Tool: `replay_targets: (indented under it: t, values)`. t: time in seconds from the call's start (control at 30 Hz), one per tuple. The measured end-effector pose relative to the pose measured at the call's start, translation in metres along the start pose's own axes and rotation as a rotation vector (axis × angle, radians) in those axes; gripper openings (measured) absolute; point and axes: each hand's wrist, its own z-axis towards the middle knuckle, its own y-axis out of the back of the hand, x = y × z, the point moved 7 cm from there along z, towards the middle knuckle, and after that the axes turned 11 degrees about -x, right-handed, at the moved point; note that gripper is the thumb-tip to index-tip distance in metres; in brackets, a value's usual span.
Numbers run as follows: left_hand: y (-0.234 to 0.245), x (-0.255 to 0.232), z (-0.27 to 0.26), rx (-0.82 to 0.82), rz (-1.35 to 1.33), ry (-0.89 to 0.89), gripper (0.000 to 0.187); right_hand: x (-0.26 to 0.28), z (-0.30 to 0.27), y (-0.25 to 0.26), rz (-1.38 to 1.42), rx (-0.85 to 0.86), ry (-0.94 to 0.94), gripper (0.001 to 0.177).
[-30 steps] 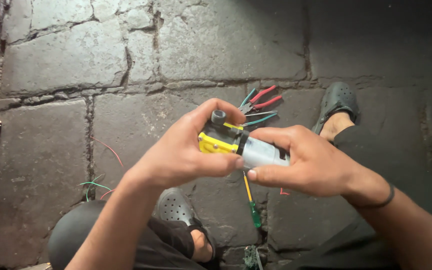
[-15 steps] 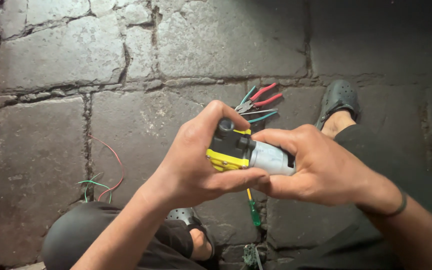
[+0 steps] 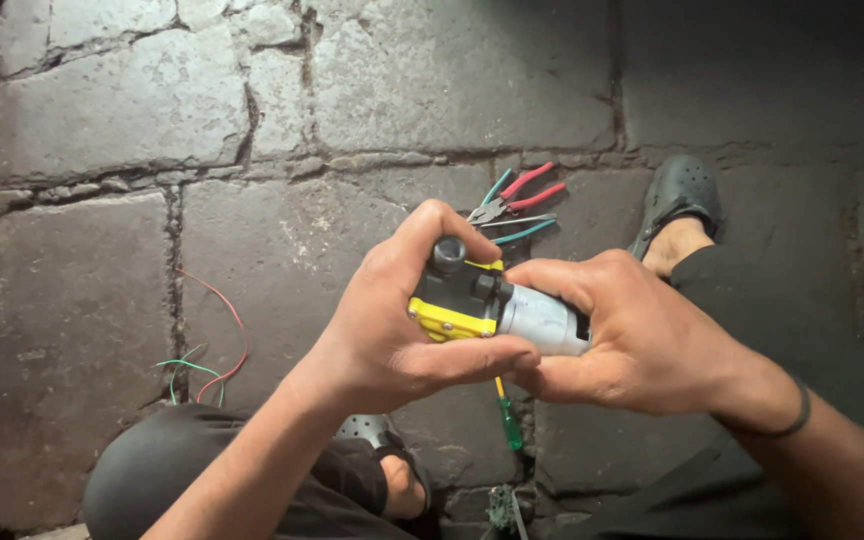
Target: The person disassembles a small pump motor, separating the pump housing from the motor by hand and removing components from the motor shaft using a screwdriver and pliers.
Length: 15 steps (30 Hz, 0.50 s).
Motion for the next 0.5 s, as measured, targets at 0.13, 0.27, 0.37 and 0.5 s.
replay_targets:
  t: [0.13,0.27,0.37,0.5]
  values:
    - [0.004,-0.006,-0.0013,-0.052,0.031,-0.086,0.058,0.0097,-0.0023,-0.0008,0.072,-0.064,0.115,0.04]
    - [0.004,-0.002,0.0001,-0.02,0.01,-0.031,0.057,0.0094,-0.0024,-0.0025,0.063,-0.061,0.09,0.036]
    - [0.0028,-0.0014,-0.0014,0.05,-0.082,-0.014,0.058,0.0047,-0.0024,-0.0031,0.036,-0.016,0.016,0.033]
    - [0.003,-0.0042,-0.0022,0.012,-0.049,-0.08,0.056,0.0105,-0.0017,-0.0006,0.031,-0.043,0.08,0.034]
